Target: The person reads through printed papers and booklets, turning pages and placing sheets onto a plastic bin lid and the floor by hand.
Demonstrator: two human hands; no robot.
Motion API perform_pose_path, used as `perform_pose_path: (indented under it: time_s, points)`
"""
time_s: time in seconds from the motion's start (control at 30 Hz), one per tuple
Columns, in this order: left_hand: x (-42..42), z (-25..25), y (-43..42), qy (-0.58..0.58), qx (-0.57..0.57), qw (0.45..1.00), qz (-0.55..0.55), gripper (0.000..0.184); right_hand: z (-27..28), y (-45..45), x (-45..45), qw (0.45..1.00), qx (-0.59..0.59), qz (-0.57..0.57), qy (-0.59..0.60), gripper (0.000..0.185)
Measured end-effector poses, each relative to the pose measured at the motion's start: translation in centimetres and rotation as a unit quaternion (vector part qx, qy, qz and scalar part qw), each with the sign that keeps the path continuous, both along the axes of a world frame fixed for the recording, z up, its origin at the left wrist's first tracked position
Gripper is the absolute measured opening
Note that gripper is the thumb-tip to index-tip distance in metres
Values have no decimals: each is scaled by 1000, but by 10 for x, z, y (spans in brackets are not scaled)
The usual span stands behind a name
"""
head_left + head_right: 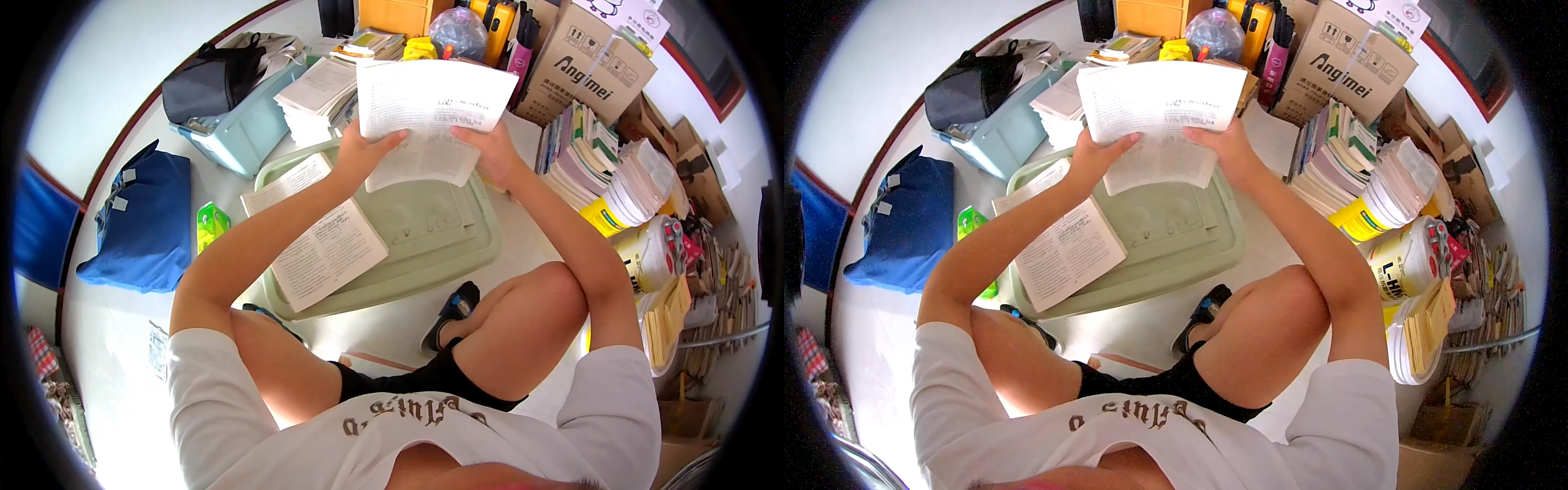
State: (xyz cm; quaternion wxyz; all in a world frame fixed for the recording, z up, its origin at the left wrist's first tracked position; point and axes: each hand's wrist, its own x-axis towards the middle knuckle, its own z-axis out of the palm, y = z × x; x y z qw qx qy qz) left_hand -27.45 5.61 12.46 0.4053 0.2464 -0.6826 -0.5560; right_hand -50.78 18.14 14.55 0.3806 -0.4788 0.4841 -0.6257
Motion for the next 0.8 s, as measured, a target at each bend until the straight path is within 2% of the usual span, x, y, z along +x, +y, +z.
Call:
perform_pose_path:
  time_s: [0.13, 0.27, 0.37, 0.43, 0.47, 0.5, 0.53, 0.57, 0.6, 0.67, 0.8]
  points:
    - [0, 3, 1, 0, -41, 999, -13, 38, 2, -1, -1, 1000, -18, -12, 14, 43]
    - [-1, -2, 3, -18, -24, 1000, -6, 38, -2, -2, -5, 1000, -9, -17, 14, 42]
    - [-1, -9, 7, -70, -58, 995, 30, 32, -13, -5, -6, 999, -14, -30, 28, 38]
    - [0, -10, 14, -147, -216, 964, 57, 37, -16, -6, -1, 997, -7, -58, 56, 35]
    - [-2, -12, 21, -146, -214, 964, 57, 37, -18, -6, 4, 993, 0, -88, 82, 32]
    - [-6, -10, 32, -94, -231, 967, 51, 44, -20, -8, 9, 993, 1, -88, 83, 32]
    - [-9, -7, 40, -42, -246, 967, 45, 53, -23, -9, 15, 989, -30, -100, 109, 30]
    - [-10, -3, 45, -58, -207, 977, -5, 72, -25, -9, 20, 983, -60, -112, 135, 30]
    - [-15, -6, 49, -57, -207, 977, -6, 72, -29, -10, 24, 982, -59, -114, 136, 30]
    - [-24, -12, 55, 6, -342, 937, 66, 65, -36, -11, 32, 955, 22, -181, 233, 30]
    - [-31, -16, 62, 6, -333, 942, 48, 75, -20, -7, 66, 963, -100, -178, 176, 31]
